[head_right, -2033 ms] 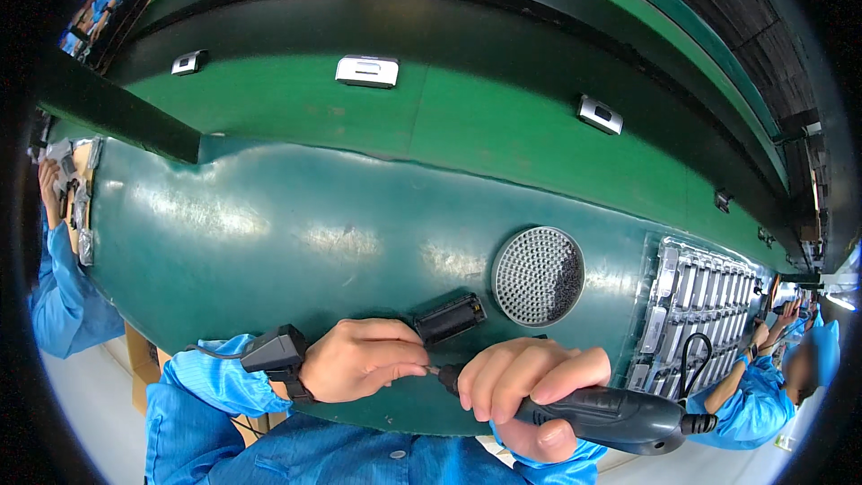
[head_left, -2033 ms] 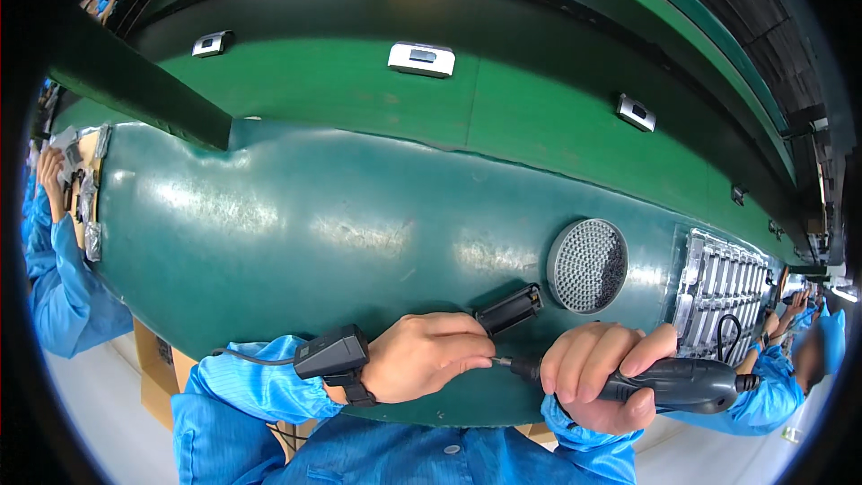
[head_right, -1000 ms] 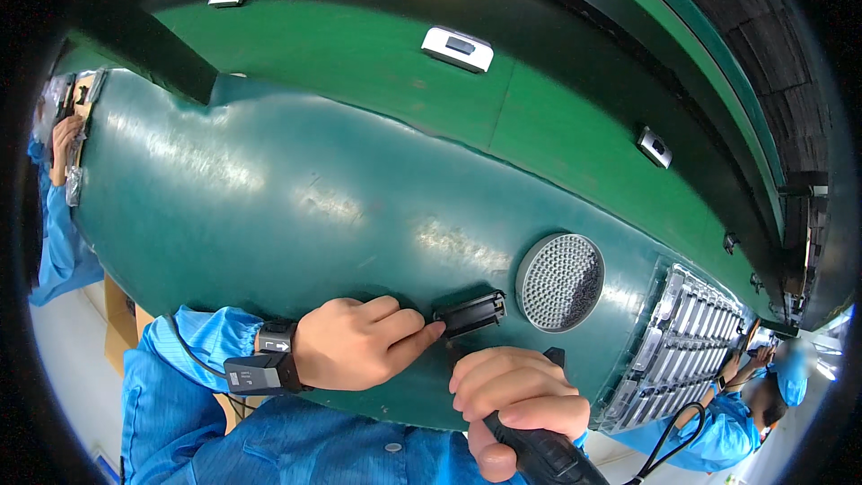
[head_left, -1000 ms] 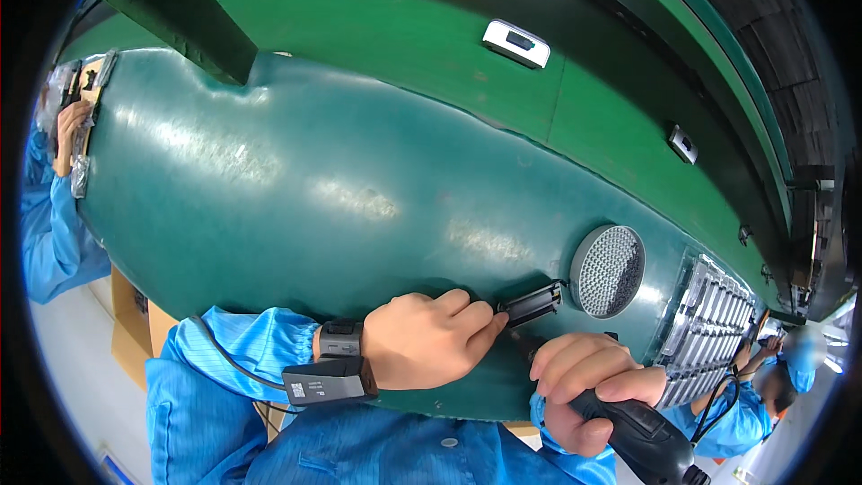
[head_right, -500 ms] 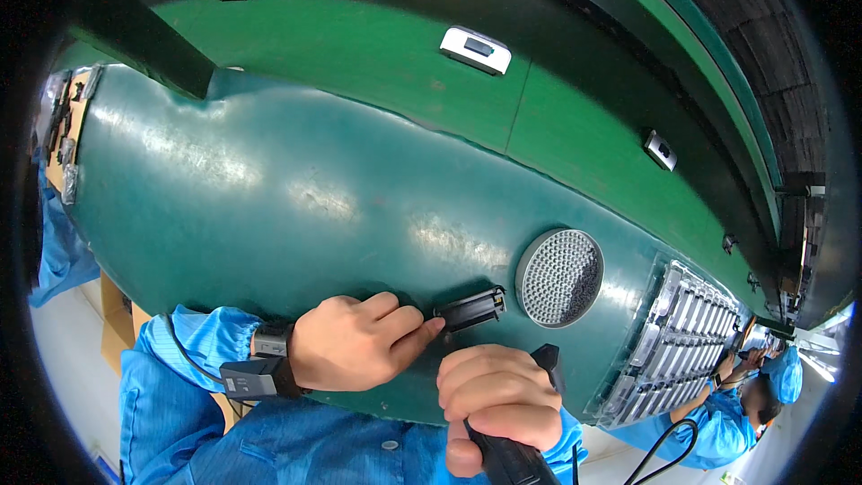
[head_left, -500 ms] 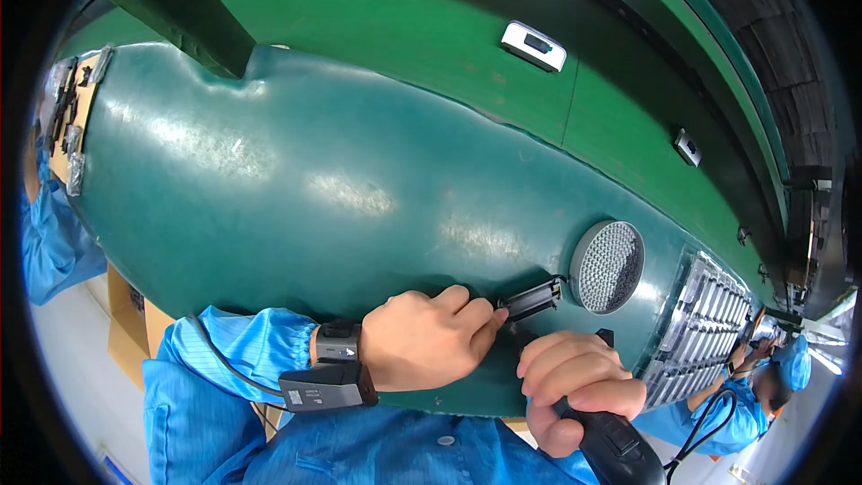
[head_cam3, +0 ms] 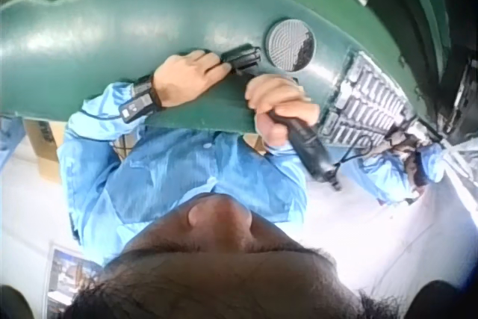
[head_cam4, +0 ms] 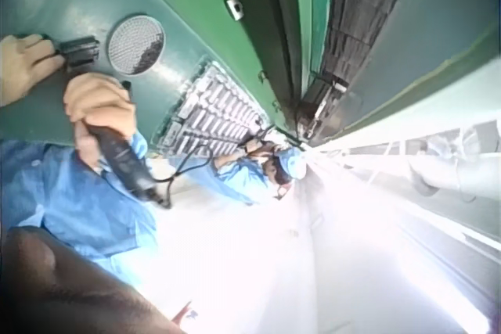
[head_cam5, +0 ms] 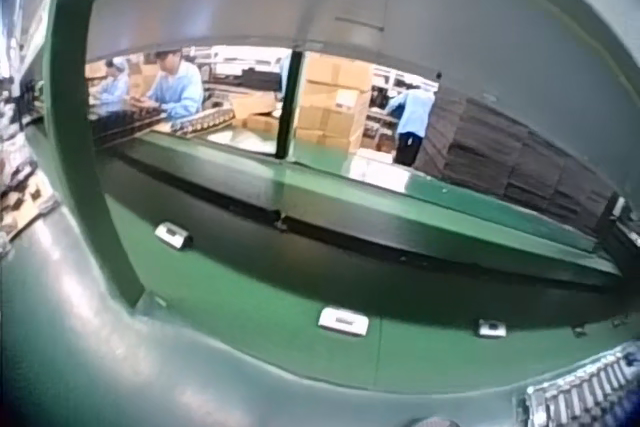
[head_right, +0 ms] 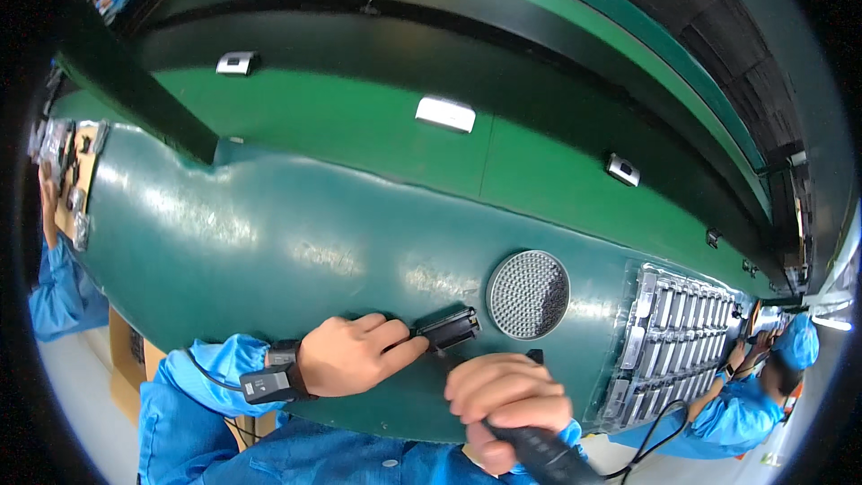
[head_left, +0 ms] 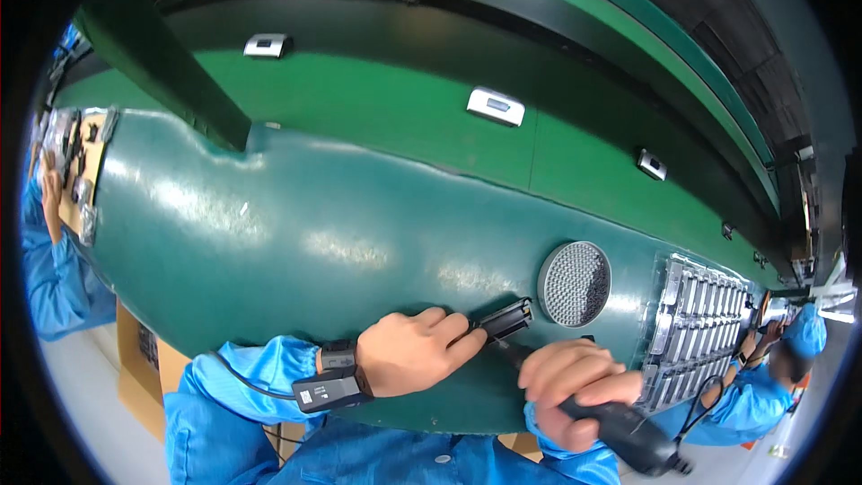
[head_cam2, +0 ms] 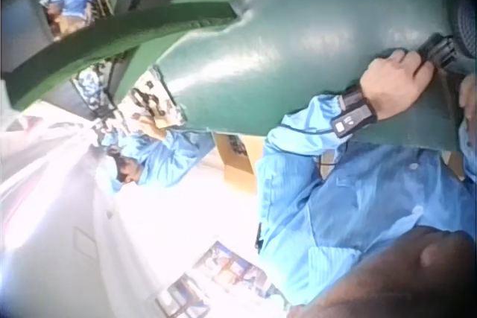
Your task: Assembling small black plastic housing components using an electric screwdriver on a factory assembly line.
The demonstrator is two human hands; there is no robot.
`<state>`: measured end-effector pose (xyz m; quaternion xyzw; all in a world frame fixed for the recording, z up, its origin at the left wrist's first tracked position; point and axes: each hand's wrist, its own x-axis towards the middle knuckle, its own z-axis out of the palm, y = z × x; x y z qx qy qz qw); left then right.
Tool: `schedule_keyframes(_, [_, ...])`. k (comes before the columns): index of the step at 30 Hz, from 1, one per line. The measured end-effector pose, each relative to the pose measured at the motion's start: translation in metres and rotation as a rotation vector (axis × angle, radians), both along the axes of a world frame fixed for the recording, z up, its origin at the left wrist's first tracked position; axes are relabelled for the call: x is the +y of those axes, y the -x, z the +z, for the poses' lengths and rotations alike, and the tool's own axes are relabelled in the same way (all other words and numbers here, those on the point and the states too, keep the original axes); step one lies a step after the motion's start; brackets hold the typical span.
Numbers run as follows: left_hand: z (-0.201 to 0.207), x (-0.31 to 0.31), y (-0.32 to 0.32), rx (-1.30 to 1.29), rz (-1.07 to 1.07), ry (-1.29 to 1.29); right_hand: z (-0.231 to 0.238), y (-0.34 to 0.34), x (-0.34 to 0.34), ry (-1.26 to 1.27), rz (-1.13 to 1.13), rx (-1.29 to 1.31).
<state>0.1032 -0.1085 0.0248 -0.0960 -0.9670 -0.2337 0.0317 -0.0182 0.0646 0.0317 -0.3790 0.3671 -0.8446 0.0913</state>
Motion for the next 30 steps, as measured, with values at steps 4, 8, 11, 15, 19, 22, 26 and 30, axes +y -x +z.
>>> schedule_keyframes(4, [0.007,-0.003,-0.003,-0.035,0.012,0.056,0.016,0.012,0.009,-0.119,-0.123,-0.268])
schedule_keyframes(8, [0.012,-0.022,0.003,-0.073,0.039,0.069,0.012,0.029,0.014,-0.052,-0.097,-0.386])
schedule_keyframes(11, [0.018,-0.069,0.015,-0.084,0.162,0.174,0.014,0.027,0.008,-0.034,-0.155,-0.39])
schedule_keyframes(15, [0.009,-0.112,0.028,0.084,0.289,0.188,0.008,0.027,-0.002,0.009,-0.151,-0.371])
schedule_keyframes(19, [0.011,-0.104,0.039,0.19,0.441,0.076,0.002,0.025,-0.005,0.018,-0.141,-0.331])
schedule_keyframes(22, [0.005,-0.109,0.051,0.034,0.676,-0.098,-0.002,0.025,-0.011,0.011,-0.137,-0.361])
schedule_keyframes(26, [-0.002,-0.122,0.067,-0.135,0.688,0.056,-0.006,0.027,-0.015,0.008,-0.133,-0.351])
schedule_keyframes(30, [-0.013,-0.159,0.102,0.066,0.725,0.147,-0.002,0.028,-0.022,-0.04,-0.182,-0.322])
